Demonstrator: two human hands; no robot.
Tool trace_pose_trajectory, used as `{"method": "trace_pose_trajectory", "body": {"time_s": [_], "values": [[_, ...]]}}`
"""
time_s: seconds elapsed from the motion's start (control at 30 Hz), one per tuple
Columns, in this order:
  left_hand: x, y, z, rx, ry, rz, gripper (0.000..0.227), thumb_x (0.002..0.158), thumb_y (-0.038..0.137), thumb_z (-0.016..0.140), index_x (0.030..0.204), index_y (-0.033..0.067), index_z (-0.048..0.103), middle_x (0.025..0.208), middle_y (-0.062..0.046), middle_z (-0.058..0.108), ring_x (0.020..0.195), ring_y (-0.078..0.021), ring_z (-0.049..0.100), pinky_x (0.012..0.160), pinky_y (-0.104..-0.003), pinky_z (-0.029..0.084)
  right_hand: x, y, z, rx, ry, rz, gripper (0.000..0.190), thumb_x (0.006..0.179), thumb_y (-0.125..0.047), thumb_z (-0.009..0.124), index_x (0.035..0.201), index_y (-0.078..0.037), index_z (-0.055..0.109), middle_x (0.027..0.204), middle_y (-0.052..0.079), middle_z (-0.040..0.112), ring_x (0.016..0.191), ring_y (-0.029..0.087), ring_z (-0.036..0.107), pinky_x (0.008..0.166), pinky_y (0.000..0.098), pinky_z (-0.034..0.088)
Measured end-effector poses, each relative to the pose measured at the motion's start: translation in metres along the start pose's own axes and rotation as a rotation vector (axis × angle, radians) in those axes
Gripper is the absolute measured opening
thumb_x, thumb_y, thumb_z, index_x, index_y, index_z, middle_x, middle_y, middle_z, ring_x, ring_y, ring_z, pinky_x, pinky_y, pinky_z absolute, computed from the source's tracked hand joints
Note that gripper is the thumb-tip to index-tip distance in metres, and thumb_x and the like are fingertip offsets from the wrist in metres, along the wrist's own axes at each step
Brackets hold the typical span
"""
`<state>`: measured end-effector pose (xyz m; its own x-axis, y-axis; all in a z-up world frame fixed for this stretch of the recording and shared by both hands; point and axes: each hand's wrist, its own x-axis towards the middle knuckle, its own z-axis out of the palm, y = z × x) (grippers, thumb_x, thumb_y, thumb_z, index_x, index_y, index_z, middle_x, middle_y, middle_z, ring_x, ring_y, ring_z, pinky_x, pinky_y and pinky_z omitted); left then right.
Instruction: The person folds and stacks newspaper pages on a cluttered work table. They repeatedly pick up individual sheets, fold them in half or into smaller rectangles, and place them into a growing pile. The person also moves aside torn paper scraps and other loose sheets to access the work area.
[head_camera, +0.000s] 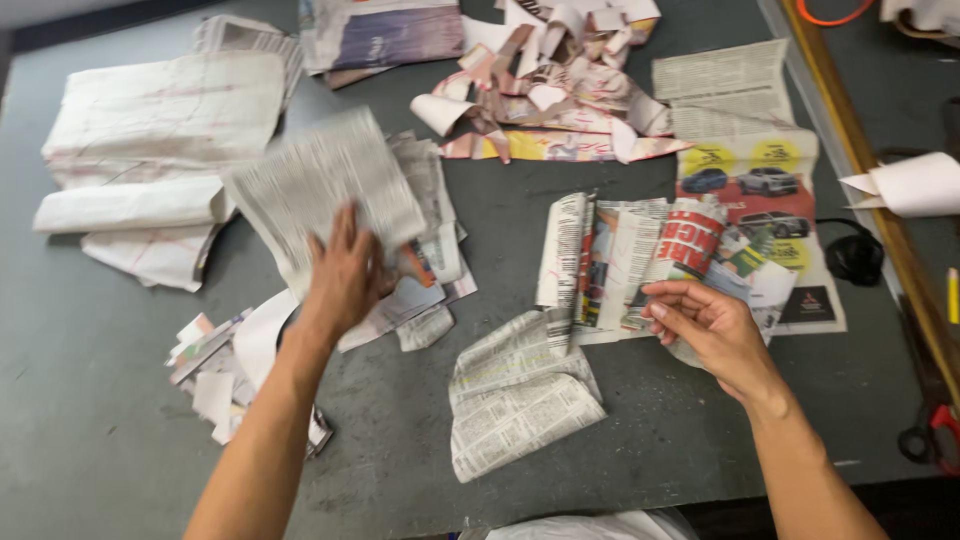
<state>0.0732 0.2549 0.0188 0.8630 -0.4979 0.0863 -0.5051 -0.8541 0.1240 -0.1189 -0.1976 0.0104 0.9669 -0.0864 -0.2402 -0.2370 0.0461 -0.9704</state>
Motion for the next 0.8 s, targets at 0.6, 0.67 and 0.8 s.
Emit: {"method": "trace_pose_trajectory", "body": {"time_s": [0.6, 0.67, 0.8], "values": [[-0.022, 0.013, 0.069, -0.324, 0.025, -0.212, 0.031, 0.093, 0.034, 0.067, 0.09, 0.0058, 0.078, 0.162, -0.022, 0.036, 0.154, -0.0385, 0.024, 0.12, -0.07, 0.007, 0.007, 0.001, 0.03, -0.871, 0.245, -0.391, 0.042, 0.087, -0.02, 0.075, 0.127, -0.009, 0.067, 0.147, 0.012, 0.051, 0.141, 0.034, 0.042, 0.115, 0.0492, 0.037], [-0.019, 0.025, 0.055, -0.291, 0.113, -0.188, 0.024, 0.09, 0.029, 0.07, 0.086, 0.0056, 0.075, 0.161, -0.023, 0.038, 0.154, -0.0387, 0.027, 0.121, -0.067, 0.008, 0.015, -0.005, 0.036, -0.873, 0.291, -0.378, 0.041, 0.089, -0.021, 0.073, 0.128, -0.009, 0.067, 0.147, 0.012, 0.051, 0.141, 0.034, 0.043, 0.115, 0.0485, 0.037], [-0.016, 0.062, 0.027, -0.291, 0.307, -0.123, 0.014, 0.09, 0.016, 0.07, 0.097, 0.0048, 0.07, 0.156, -0.025, 0.045, 0.147, -0.0409, 0.038, 0.121, -0.06, 0.022, 0.022, -0.01, 0.038, -0.948, 0.363, -0.343, 0.049, 0.086, -0.023, 0.074, 0.131, -0.008, 0.065, 0.149, 0.016, 0.047, 0.141, 0.036, 0.038, 0.114, 0.0492, 0.035]]}}
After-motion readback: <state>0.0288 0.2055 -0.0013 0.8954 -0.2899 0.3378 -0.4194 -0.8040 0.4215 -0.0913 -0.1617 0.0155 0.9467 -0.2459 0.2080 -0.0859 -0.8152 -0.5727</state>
